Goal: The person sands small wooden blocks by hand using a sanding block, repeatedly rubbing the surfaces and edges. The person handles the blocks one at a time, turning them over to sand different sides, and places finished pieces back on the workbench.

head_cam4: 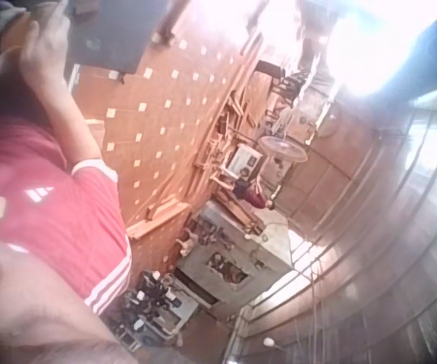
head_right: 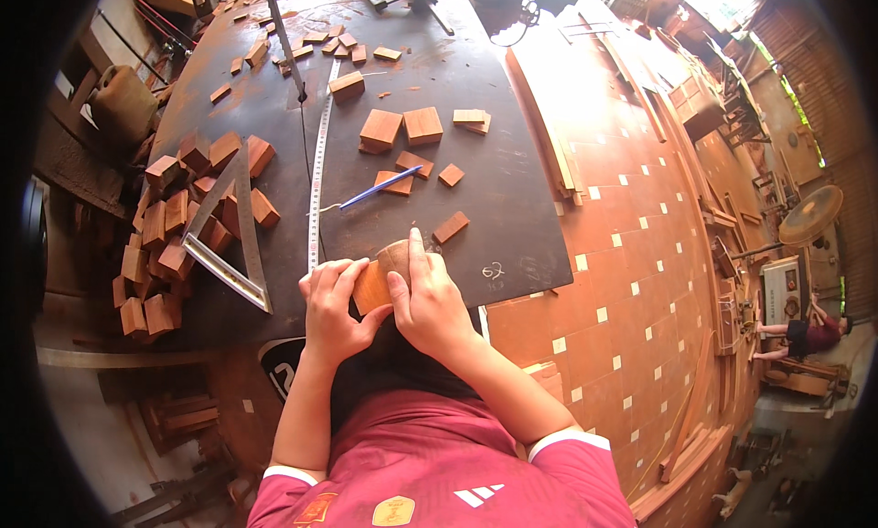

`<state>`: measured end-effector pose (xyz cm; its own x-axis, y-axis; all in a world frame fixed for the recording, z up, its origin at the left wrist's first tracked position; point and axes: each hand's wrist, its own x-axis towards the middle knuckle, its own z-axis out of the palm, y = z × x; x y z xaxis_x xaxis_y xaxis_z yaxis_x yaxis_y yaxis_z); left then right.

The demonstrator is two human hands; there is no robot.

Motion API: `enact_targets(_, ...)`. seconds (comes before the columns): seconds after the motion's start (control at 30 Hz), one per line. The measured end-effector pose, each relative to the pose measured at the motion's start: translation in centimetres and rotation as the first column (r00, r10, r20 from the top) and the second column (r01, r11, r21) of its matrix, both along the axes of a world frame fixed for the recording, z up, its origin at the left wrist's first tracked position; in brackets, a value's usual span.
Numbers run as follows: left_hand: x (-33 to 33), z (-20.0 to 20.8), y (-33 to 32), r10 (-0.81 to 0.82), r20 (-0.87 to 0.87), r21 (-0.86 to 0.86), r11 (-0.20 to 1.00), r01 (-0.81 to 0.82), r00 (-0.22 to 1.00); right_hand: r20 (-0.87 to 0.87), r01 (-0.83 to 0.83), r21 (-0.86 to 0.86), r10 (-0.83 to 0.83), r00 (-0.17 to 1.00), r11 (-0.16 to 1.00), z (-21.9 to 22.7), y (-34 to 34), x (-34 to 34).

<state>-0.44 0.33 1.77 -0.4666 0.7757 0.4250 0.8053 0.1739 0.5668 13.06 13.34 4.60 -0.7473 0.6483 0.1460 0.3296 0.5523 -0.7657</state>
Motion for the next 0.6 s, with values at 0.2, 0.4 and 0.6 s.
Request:
enact_targets(0.2, 0.0, 0.2, -0.1, -0.002, 0.007, -0.015, 1.000, 0.002, 1.000, 0.013, -0.031, 0.064, 0.030, 0.999, 0.997, 0.7, -1.4, 2.3)
enact_targets(0.4, -0.2, 0.3, -0.2, 0.001, 0.036, 0.005, 1.000, -0.001, 0.999, -0.008, 0.021, 0.071, -0.021, 1.000, 0.997, -0.4, 1.1, -0.1)
enact_targets(0.6, -0.2, 0.1, -0.3, 0.012, 0.016, -0.016, 1.000, -0.012, 1.000, -0.156, -0.045, -0.823, -0.149, 0.976, 0.567, 1.9, 2.7, 1.1)
